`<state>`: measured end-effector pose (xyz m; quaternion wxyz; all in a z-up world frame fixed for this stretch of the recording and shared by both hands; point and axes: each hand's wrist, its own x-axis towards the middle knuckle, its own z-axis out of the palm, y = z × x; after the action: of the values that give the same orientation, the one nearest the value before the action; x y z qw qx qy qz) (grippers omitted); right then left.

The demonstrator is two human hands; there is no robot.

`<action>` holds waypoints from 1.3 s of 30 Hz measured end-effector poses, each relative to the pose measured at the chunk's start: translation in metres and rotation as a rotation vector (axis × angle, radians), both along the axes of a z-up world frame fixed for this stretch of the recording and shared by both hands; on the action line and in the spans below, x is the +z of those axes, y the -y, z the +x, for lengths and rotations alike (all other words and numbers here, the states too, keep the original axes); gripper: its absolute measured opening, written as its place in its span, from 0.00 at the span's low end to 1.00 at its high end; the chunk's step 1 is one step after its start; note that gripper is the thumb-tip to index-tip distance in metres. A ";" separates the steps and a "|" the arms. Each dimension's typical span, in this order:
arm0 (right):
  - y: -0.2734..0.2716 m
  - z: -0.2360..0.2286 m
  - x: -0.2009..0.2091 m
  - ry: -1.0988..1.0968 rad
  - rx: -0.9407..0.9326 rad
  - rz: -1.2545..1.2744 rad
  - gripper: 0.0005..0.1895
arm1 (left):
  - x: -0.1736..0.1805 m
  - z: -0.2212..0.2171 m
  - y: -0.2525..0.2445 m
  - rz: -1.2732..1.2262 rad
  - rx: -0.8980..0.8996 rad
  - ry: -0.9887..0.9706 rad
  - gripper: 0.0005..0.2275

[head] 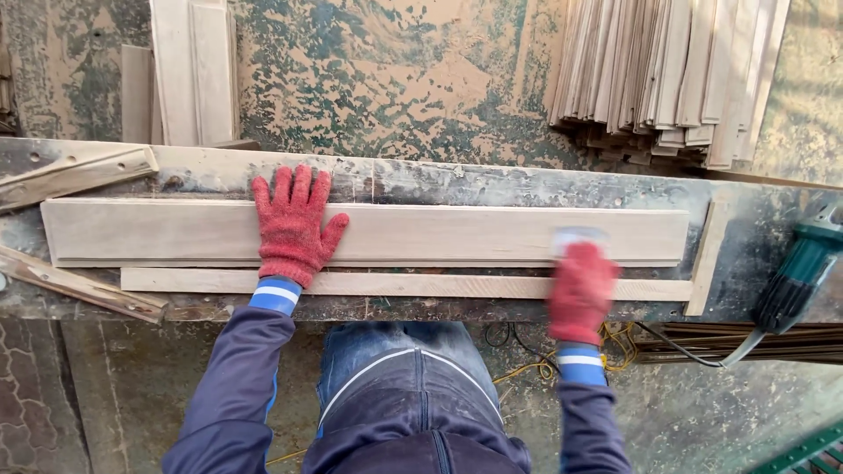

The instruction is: Sanding a wood plank using an angle grinder and then a hand sanding block.

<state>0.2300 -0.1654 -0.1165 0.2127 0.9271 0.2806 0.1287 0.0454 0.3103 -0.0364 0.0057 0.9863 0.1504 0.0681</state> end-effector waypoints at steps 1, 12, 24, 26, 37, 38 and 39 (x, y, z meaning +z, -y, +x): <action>0.013 0.004 -0.019 0.000 0.004 -0.001 0.13 | -0.001 0.000 0.000 -0.001 0.004 0.000 0.31; -0.079 -0.035 0.051 -0.349 0.299 0.457 0.23 | -0.002 0.000 0.002 0.005 -0.009 0.053 0.31; -0.178 -0.074 0.027 -0.531 0.515 0.834 0.29 | -0.003 -0.001 0.000 0.027 -0.017 0.051 0.31; -0.101 -0.006 0.004 -0.139 0.337 0.415 0.26 | -0.003 0.001 -0.002 0.031 -0.023 0.046 0.31; -0.168 -0.066 0.030 -0.291 0.262 0.709 0.44 | -0.004 0.001 0.000 0.073 -0.014 0.049 0.31; -0.162 -0.063 0.031 -0.286 0.334 0.691 0.39 | -0.005 0.001 -0.001 0.082 -0.015 0.055 0.31; -0.156 -0.059 0.032 -0.280 0.407 0.672 0.37 | -0.006 0.001 -0.002 0.092 -0.016 0.061 0.31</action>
<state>0.1705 -0.0097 -0.0844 -0.1716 0.8791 0.4267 0.1255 0.0463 0.3120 -0.0425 -0.0345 0.9841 0.1392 0.1051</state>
